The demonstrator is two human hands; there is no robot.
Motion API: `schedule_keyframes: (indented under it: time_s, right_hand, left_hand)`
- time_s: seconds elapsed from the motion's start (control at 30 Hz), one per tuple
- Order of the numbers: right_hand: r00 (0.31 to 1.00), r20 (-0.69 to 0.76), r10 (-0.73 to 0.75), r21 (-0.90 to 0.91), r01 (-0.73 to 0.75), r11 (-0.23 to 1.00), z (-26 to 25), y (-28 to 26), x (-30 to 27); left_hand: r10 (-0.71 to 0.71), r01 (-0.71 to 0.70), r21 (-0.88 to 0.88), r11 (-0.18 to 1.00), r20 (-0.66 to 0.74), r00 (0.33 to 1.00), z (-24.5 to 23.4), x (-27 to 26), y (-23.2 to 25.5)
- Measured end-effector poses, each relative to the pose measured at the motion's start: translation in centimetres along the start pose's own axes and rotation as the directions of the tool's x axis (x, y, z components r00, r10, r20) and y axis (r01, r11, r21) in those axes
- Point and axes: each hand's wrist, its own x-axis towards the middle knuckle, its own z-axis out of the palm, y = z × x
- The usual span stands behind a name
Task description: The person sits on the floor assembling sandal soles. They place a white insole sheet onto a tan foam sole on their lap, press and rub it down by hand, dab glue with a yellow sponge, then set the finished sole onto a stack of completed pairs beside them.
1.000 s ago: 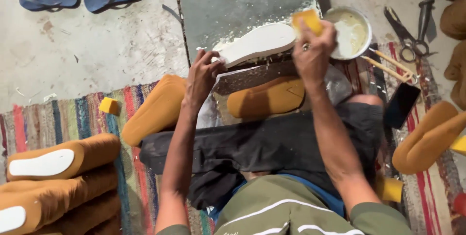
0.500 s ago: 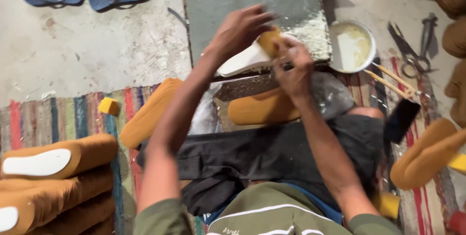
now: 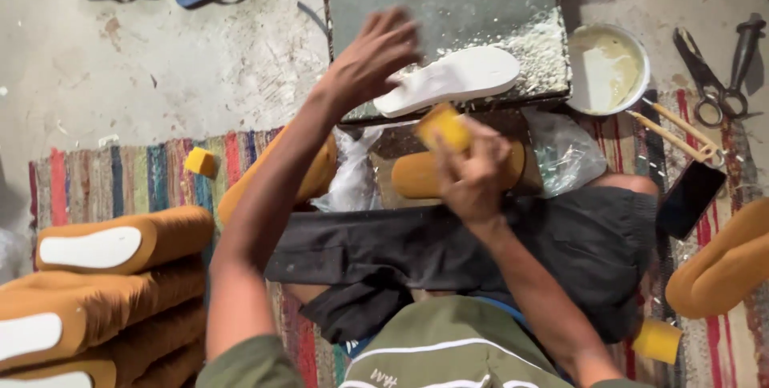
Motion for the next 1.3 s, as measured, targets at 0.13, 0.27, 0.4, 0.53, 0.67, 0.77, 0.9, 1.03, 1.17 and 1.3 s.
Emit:
schedule_keyframes:
  time_s: [0.13, 0.27, 0.4, 0.53, 0.67, 0.77, 0.9, 1.03, 1.17, 1.3]
  right_hand:
    - [0.972, -0.112, 0.208, 0.123, -0.194, 0.973, 0.0, 0.7, 2.1]
    - [0.999, -0.007, 0.046, -0.16, -0.047, 0.986, -0.3, 1.6, 3.9]
    - [0.967, -0.041, 0.25, -0.237, -0.252, 0.938, -3.9, 9.9, 1.2]
    - [0.917, -0.158, 0.365, -0.02, -0.373, 0.928, -7.4, 12.2, 1.3]
    - [0.906, -0.222, 0.362, 0.054, -0.359, 0.932, -3.3, 13.3, 3.3]
    - [0.985, 0.062, 0.163, -0.168, -0.151, 0.974, -4.1, 9.7, 5.3]
    - [0.99, -0.094, 0.1, 0.217, -0.078, 0.973, -6.8, 4.4, 4.8]
    - [0.922, 0.129, 0.365, 0.439, -0.383, 0.813, -6.2, 2.9, -0.3]
    - [0.85, 0.222, 0.478, 0.556, -0.513, 0.654, -5.6, 3.1, -4.6]
    - [0.807, 0.276, 0.522, 0.66, -0.554, 0.508, -5.5, 2.9, -8.8]
  left_hand:
    - [-0.142, 0.171, -0.093, 0.981, 0.262, 0.955, -4.8, -4.5, 1.8]
    - [-0.083, 0.087, -0.03, 0.996, 0.134, 0.988, -4.2, -3.6, 1.5]
    - [-0.133, 0.155, -0.042, 0.987, 0.324, 0.936, -4.1, -2.8, 1.1]
    - [-0.108, 0.153, -0.128, 0.98, 0.307, 0.945, -4.7, -3.3, 0.2]
    - [-0.409, 0.37, -0.202, 0.907, -0.205, 0.889, -9.4, -9.2, 4.4]
    - [-0.71, 0.628, -0.338, 0.701, -0.241, 0.662, -11.2, -14.4, 8.1]
    - [-0.84, 0.622, -0.585, 0.521, -0.221, 0.495, -12.7, -16.5, 12.7]
    - [-0.906, 0.522, -0.78, 0.346, -0.132, 0.403, -11.7, -17.6, 16.0]
    - [-0.964, 0.408, -0.911, 0.066, 0.047, 0.261, -8.8, -18.1, 17.9]
    - [-0.963, 0.406, -0.912, -0.051, 0.153, 0.224, 0.3, -22.2, 21.7]
